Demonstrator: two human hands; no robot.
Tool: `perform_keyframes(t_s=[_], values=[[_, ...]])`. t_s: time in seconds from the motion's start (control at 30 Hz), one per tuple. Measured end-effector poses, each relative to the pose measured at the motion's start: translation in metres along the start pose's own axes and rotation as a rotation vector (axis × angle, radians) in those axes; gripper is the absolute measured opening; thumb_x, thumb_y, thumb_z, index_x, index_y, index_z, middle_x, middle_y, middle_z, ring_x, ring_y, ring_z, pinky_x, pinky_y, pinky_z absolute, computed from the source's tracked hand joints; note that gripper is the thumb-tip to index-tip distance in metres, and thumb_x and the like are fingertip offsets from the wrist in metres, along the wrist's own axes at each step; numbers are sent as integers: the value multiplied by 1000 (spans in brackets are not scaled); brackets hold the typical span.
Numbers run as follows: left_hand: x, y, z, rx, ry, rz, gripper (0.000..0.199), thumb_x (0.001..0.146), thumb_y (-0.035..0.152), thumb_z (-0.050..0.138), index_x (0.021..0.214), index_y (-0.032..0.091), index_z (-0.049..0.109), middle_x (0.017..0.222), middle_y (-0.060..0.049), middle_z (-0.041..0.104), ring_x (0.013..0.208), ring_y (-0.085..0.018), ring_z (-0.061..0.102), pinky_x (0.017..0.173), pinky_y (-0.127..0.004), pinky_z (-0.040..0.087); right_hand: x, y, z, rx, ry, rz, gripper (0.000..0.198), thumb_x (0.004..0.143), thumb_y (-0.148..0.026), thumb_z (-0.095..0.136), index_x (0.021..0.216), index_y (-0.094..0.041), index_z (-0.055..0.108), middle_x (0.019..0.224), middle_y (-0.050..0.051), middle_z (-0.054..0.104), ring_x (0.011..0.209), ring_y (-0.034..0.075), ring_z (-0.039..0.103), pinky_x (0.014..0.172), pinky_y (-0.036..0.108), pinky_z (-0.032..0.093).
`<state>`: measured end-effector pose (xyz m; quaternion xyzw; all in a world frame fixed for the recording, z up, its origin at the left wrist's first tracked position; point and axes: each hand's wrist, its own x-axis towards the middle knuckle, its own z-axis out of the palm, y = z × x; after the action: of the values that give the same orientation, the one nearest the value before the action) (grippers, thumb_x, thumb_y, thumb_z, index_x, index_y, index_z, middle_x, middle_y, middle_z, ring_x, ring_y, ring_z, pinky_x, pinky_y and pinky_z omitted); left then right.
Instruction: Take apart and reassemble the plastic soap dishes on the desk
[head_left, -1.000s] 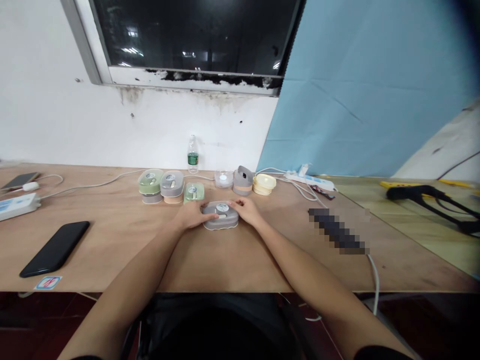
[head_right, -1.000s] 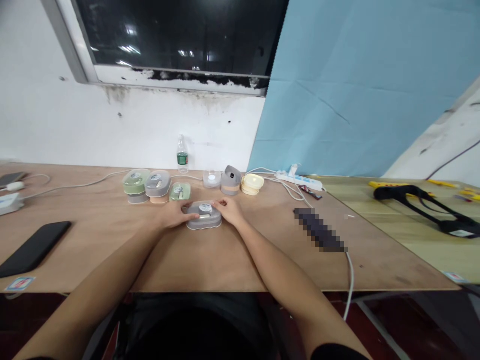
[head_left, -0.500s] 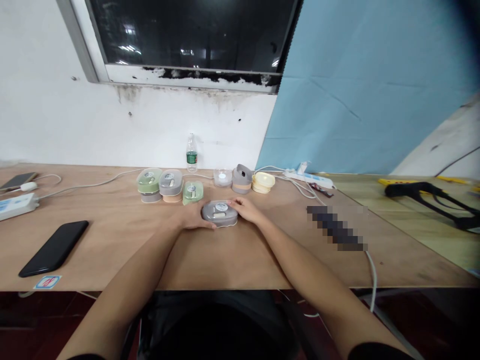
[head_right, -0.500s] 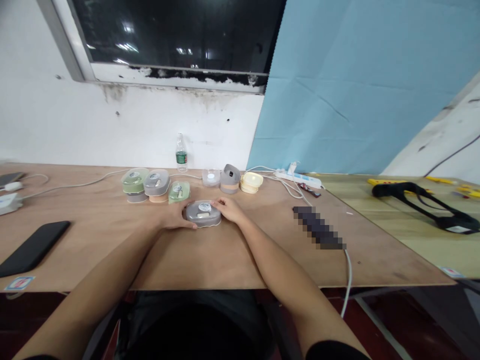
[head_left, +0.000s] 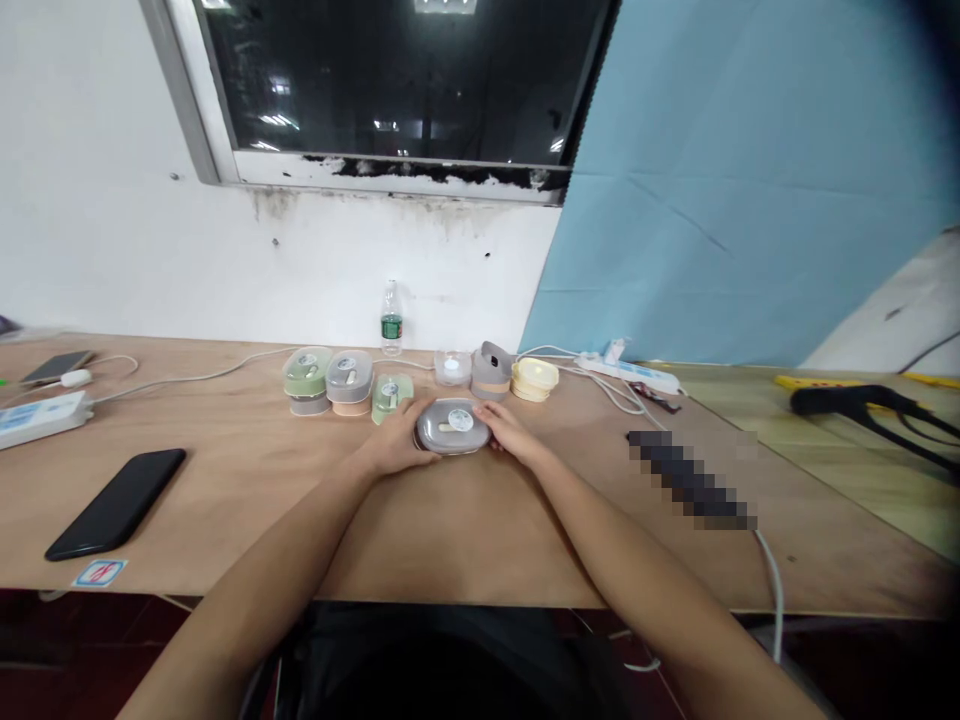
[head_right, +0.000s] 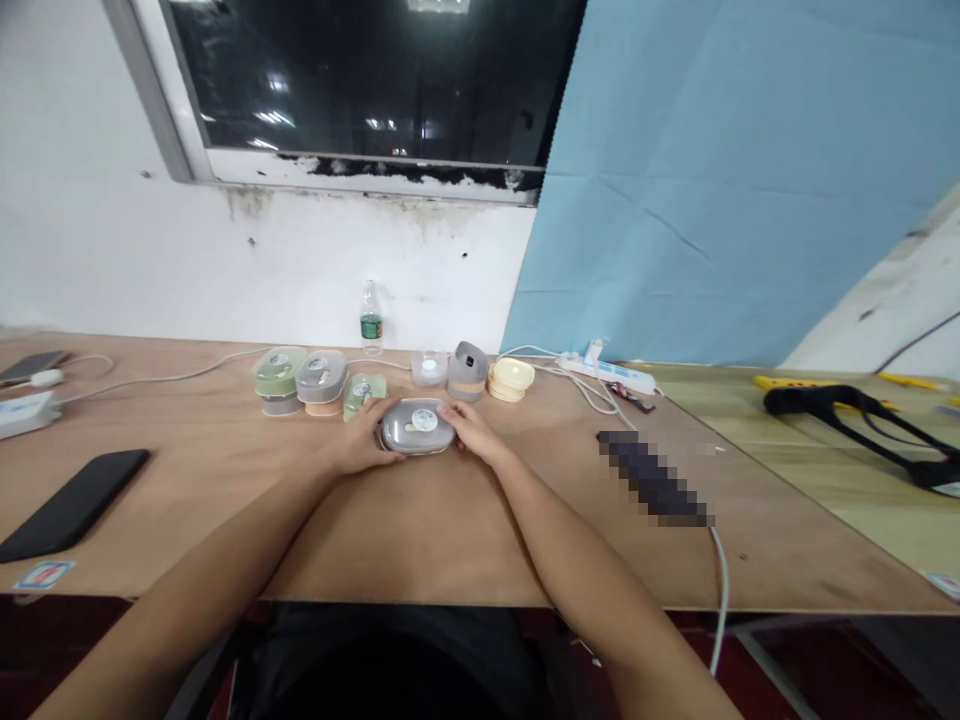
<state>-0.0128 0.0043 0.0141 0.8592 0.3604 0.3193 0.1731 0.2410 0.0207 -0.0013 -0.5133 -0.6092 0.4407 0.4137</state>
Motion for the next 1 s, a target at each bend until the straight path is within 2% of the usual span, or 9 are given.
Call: perform_keyframes(t_s=[0.1,0.2,0.3,0.47,0.57,0.63,0.73,0.87,1.0], values=[[0,8,-3,-21,-7,98,99,67,42,78,148,27,23,148,-13,30,135,-33,34,108,-46,37,4,2,1,165,67,42,47,78,-67,54,88,-21,54,45,-8,45,31,7,36,27,18,23],[0,14,-8,16,-67,161,82,75,39,72,145,31,30,153,-9,24,137,-32,31,105,-45,41,6,3,1,272,70,74,47,77,-66,56,85,-20,55,43,-8,46,29,7,35,26,18,22],[-1,15,-11,49,-80,172,71,79,38,69,142,31,36,150,-9,30,134,-30,38,105,-44,41,6,3,0,319,42,78,46,76,-65,58,86,-20,55,44,-8,47,29,6,35,27,17,22],[0,15,-12,74,-21,171,71,78,37,71,141,30,38,147,-9,34,132,-29,41,104,-42,43,6,4,2,429,25,67,54,81,-73,43,91,-21,55,45,-7,46,30,7,34,29,18,23],[2,13,-16,121,112,75,70,78,35,71,140,31,39,146,-8,35,129,-28,44,103,-42,44,7,3,3,463,-11,87,54,84,-72,35,101,-23,54,62,-3,60,34,7,42,32,19,31],[2,9,-20,165,239,-51,70,77,34,71,140,31,39,145,-8,36,123,-27,50,101,-41,45,6,2,3,439,-1,97,48,86,-66,41,109,-25,52,74,-2,65,37,7,46,33,19,35],[2,0,-24,257,354,-264,70,75,35,73,138,32,42,142,-10,37,113,-28,57,95,-42,49,4,2,5,365,3,91,42,85,-57,52,109,-23,55,76,0,66,38,7,47,34,19,36],[2,-9,-25,379,348,-424,65,75,39,71,135,29,46,144,-12,35,114,-32,56,92,-44,49,3,2,8,302,-3,90,39,80,-54,61,101,-20,59,74,0,66,39,6,48,34,18,36],[2,-11,-24,448,294,-434,61,83,41,62,138,26,41,147,-12,34,121,-31,52,91,-41,49,8,6,2,231,71,52,41,74,-56,65,93,-20,59,73,1,65,39,7,47,36,19,35]])
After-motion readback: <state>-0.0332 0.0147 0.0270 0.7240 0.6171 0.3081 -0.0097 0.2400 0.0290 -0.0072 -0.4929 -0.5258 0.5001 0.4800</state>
